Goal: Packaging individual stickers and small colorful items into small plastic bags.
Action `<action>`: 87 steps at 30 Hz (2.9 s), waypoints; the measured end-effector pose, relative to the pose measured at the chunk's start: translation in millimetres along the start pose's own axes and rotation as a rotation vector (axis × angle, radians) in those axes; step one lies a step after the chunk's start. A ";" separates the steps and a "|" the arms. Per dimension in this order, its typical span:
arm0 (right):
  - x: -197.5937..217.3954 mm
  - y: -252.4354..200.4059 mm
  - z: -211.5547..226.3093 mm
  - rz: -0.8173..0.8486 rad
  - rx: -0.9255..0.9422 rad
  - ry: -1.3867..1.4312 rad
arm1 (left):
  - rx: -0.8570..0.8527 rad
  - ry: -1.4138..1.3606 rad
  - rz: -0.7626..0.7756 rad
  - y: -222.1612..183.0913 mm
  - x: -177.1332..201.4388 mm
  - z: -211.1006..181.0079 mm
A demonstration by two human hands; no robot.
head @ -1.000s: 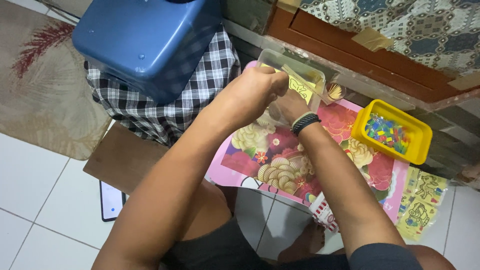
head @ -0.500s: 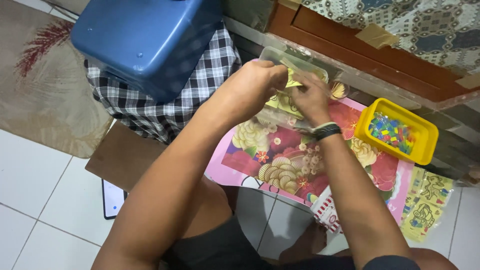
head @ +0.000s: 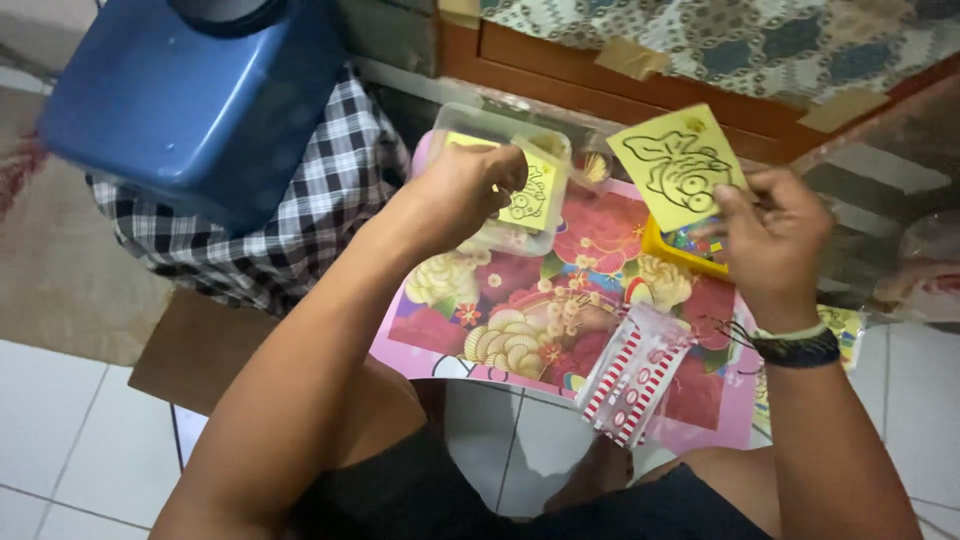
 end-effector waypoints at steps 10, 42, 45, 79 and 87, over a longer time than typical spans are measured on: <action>20.7 -17.2 52.3 0.035 0.183 -0.191 | 0.055 -0.056 0.181 22.3 -49.3 -30.4; 23.7 -19.6 -7.0 0.479 -0.009 -0.381 | 0.305 -0.155 0.427 25.4 -82.6 -47.8; 12.9 -23.1 -0.5 0.506 0.013 -0.434 | 0.297 -0.139 0.430 27.0 -85.1 -52.8; 10.0 -26.2 47.3 -0.010 0.045 0.034 | 0.384 -0.509 0.163 29.9 -94.8 -62.2; 8.2 -24.6 48.9 -0.010 0.081 0.037 | 0.405 -0.611 0.163 28.2 -87.8 -65.1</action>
Point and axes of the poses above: each hand's wrist, its own y-axis towards the middle knuckle, its own x-axis out of the back of the hand, z = x × y, the point moved 2 cm from there along y, towards the middle knuckle, and after that the axes turned 7 degrees about z, right-handed, at the moved point
